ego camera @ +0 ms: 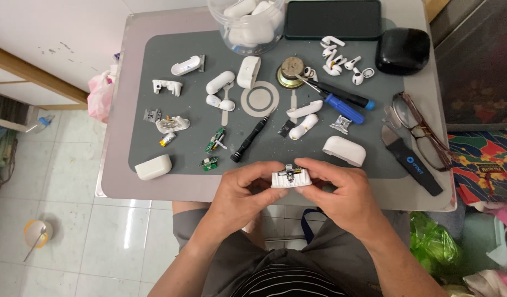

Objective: Repairing or assembling small electronic components using hands and a precision screwdriver on a work mat.

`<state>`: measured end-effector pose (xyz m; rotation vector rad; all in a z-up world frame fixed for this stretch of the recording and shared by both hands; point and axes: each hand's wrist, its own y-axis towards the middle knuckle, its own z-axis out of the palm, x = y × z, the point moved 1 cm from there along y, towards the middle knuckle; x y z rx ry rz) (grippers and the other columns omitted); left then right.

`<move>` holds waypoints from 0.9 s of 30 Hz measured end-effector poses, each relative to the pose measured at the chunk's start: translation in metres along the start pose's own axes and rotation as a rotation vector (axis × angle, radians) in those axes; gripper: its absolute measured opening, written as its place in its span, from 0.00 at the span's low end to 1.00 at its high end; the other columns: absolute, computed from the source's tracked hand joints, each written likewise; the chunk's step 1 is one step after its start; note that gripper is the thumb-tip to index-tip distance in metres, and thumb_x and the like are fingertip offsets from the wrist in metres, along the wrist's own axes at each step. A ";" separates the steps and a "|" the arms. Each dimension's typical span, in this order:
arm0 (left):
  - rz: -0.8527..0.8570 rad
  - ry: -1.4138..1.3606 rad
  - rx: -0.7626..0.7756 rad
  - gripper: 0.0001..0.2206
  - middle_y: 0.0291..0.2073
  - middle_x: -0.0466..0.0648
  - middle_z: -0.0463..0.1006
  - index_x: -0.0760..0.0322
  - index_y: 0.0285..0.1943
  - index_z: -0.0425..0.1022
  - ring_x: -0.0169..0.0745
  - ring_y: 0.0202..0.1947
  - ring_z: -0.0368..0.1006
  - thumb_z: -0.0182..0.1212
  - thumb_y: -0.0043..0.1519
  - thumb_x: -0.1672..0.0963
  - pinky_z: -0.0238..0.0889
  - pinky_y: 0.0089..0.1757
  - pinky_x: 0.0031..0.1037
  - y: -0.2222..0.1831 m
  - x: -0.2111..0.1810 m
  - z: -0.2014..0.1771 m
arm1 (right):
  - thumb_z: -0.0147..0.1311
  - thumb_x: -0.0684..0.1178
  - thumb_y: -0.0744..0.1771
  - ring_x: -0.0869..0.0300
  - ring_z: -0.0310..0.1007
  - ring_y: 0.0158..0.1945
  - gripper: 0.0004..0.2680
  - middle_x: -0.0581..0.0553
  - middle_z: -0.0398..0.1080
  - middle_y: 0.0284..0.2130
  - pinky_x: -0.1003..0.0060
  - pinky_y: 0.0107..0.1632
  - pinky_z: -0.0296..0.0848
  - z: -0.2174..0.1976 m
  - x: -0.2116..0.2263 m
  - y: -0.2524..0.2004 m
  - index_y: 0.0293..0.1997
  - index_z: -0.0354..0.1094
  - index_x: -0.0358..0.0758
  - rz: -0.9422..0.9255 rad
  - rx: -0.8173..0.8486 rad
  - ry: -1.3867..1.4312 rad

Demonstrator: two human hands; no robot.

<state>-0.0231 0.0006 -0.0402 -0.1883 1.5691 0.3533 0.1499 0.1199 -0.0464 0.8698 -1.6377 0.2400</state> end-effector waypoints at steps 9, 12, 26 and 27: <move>-0.025 -0.032 0.028 0.16 0.29 0.51 0.84 0.70 0.49 0.83 0.32 0.32 0.74 0.78 0.51 0.63 0.75 0.34 0.27 -0.001 -0.005 -0.005 | 0.69 0.34 0.56 0.61 0.81 0.29 0.16 0.43 0.82 0.27 0.65 0.30 0.81 0.003 0.002 -0.005 0.47 0.81 0.37 -0.044 -0.020 -0.007; -0.037 -0.020 0.029 0.17 0.29 0.53 0.83 0.72 0.50 0.83 0.34 0.32 0.74 0.77 0.51 0.63 0.75 0.34 0.30 -0.003 0.003 -0.006 | 0.68 0.34 0.57 0.57 0.83 0.29 0.15 0.42 0.82 0.27 0.64 0.30 0.81 0.004 0.000 -0.004 0.46 0.81 0.36 -0.056 -0.051 -0.042; 0.418 0.887 -0.136 0.09 0.44 0.44 0.82 0.60 0.48 0.74 0.44 0.35 0.73 0.66 0.62 0.60 0.68 0.40 0.32 0.007 0.009 0.000 | 0.67 0.39 0.64 0.61 0.80 0.35 0.10 0.42 0.80 0.39 0.72 0.32 0.79 -0.053 0.015 0.025 0.48 0.75 0.33 -0.298 -0.186 -0.705; 0.415 0.904 -0.136 0.08 0.43 0.42 0.81 0.59 0.47 0.72 0.43 0.32 0.70 0.65 0.61 0.60 0.66 0.38 0.30 0.007 0.008 0.001 | 0.69 0.41 0.64 0.58 0.79 0.40 0.09 0.45 0.80 0.41 0.63 0.38 0.76 -0.057 0.017 0.034 0.46 0.77 0.35 -0.311 -0.206 -0.809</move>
